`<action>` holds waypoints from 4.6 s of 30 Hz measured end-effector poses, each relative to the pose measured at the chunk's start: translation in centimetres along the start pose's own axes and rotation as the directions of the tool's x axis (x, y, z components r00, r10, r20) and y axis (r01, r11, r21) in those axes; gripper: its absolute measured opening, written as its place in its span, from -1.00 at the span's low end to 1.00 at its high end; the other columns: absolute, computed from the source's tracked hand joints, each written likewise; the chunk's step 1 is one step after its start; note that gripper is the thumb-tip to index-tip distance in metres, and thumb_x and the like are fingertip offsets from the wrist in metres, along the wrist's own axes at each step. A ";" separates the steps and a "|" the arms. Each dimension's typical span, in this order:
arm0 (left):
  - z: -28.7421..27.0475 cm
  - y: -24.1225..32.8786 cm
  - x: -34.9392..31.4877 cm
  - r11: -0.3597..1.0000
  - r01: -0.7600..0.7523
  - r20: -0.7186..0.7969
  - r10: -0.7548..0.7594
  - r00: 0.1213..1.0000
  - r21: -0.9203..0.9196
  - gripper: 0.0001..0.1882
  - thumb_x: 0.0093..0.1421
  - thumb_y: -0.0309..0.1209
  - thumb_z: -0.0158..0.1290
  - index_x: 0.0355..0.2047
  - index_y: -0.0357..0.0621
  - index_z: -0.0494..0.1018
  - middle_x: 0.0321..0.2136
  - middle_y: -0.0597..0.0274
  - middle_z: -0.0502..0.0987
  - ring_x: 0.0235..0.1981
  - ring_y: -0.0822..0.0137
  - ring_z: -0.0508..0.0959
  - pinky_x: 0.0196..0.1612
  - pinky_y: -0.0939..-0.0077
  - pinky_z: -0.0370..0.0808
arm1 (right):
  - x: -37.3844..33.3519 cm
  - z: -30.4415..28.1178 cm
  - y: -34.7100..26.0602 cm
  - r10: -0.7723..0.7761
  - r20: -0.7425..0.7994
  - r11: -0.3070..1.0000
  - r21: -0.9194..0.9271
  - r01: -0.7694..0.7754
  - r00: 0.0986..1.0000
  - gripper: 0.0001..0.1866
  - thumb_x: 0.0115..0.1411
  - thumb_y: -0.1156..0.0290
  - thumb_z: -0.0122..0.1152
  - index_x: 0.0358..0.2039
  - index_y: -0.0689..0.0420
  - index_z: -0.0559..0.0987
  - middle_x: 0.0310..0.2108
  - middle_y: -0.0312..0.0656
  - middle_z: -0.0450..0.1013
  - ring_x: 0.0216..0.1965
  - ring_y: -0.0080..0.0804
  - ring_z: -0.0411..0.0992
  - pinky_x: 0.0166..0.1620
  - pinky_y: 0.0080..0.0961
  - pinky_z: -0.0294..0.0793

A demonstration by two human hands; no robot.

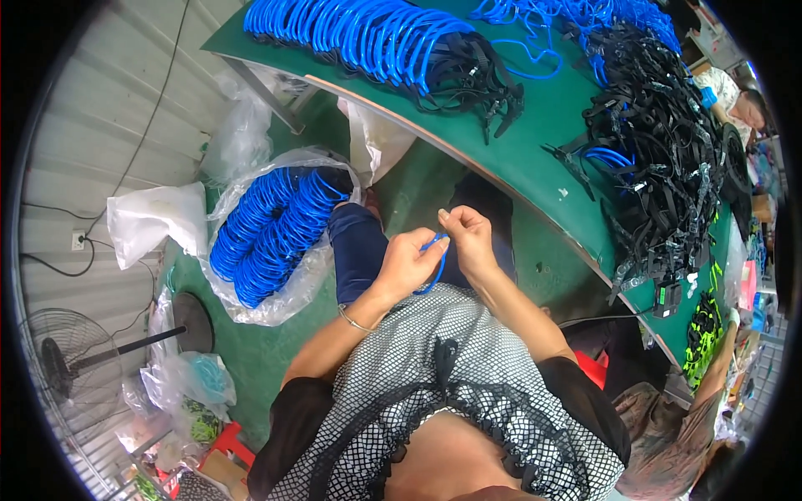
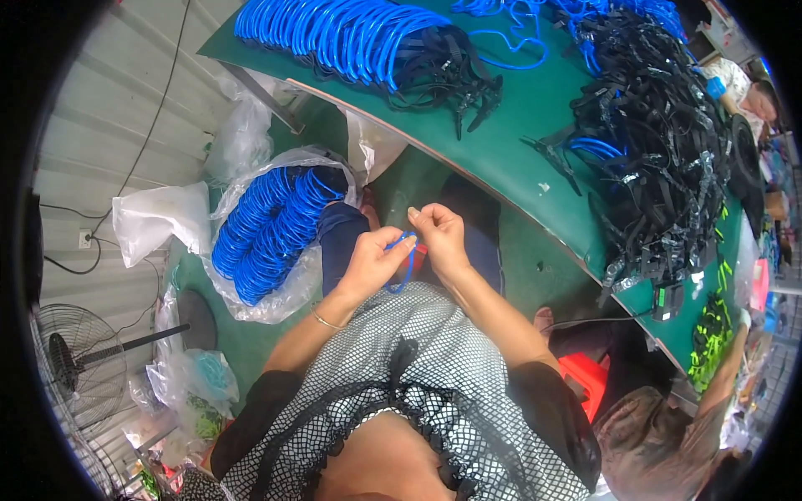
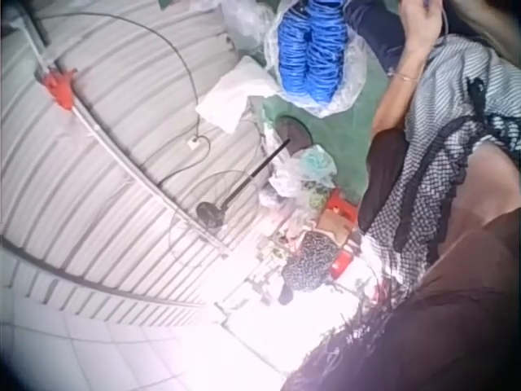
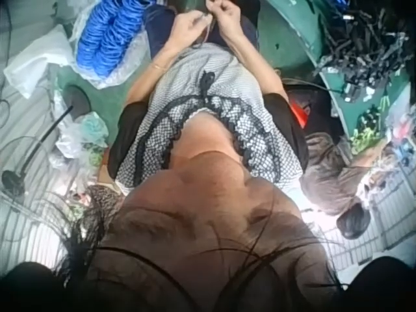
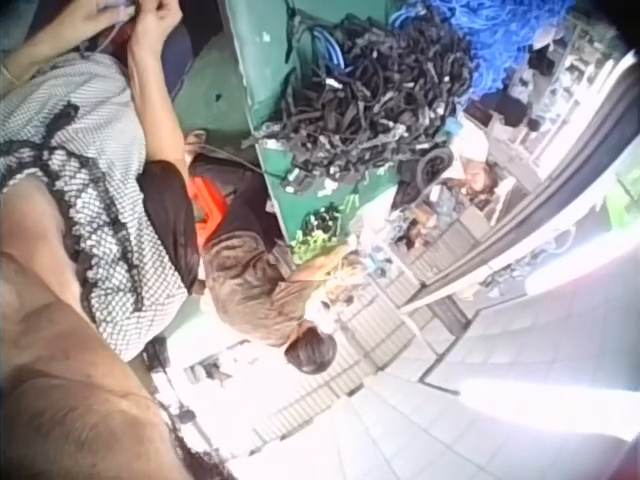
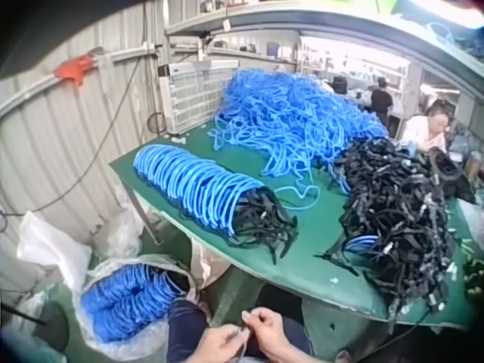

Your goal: Trimming and assembling blue plastic headbands with black straps using scissors in a factory setting.

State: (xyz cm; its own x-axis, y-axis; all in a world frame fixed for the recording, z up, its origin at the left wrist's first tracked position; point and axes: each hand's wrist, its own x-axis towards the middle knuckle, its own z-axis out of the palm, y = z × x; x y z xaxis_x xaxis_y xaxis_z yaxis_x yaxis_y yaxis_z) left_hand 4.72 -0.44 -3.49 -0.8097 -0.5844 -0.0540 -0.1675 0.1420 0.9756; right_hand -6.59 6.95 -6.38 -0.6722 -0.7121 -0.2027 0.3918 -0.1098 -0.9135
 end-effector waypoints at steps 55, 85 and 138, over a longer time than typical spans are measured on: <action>-11.2 16.8 18.9 0.974 -0.178 0.272 0.134 0.953 0.143 -0.54 0.06 -0.28 -0.01 -0.06 -0.31 0.38 -0.34 0.17 0.51 -0.35 0.39 0.50 -0.31 0.56 0.42 | 4.3 -5.8 -15.8 -0.220 0.066 0.975 0.039 0.218 0.973 -0.55 0.03 0.48 0.23 -0.05 0.11 0.33 -0.47 -0.35 0.35 -0.50 -0.61 0.35 -0.45 -0.66 0.35; -7.5 9.5 31.3 -0.330 -0.103 0.277 0.541 0.794 0.938 -0.44 0.05 -0.40 -0.05 0.10 0.36 0.24 0.08 0.22 0.28 -0.23 0.15 0.39 -0.30 0.21 0.31 | 9.4 -4.1 -14.7 -0.379 0.052 0.617 -0.730 0.295 0.924 -0.17 -0.04 0.53 0.20 0.22 0.06 0.01 -0.02 0.07 0.24 -0.11 -0.13 0.34 -0.08 -0.32 0.38; -2.3 6.9 8.3 0.394 0.410 0.413 -0.083 0.907 -0.822 -0.82 0.23 -0.36 -0.05 -0.24 -0.20 0.37 -0.54 0.30 0.36 -0.61 0.54 0.31 -0.63 0.74 0.19 | 18.3 -16.2 -24.1 -0.346 0.158 -0.601 -0.795 -0.089 0.925 -0.86 -0.02 0.49 0.06 -0.47 0.05 0.59 -0.31 -0.11 0.46 -0.26 -0.12 0.47 -0.25 -0.29 0.49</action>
State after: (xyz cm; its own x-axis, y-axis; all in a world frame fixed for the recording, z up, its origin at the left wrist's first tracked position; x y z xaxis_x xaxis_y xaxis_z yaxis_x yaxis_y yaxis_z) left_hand -1.81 -6.16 3.31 -0.9528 -0.2118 -0.2174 0.0643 -0.8409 0.5373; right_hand -38.49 7.81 6.16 -0.6579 -0.7303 0.1841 -0.6749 0.6801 0.2864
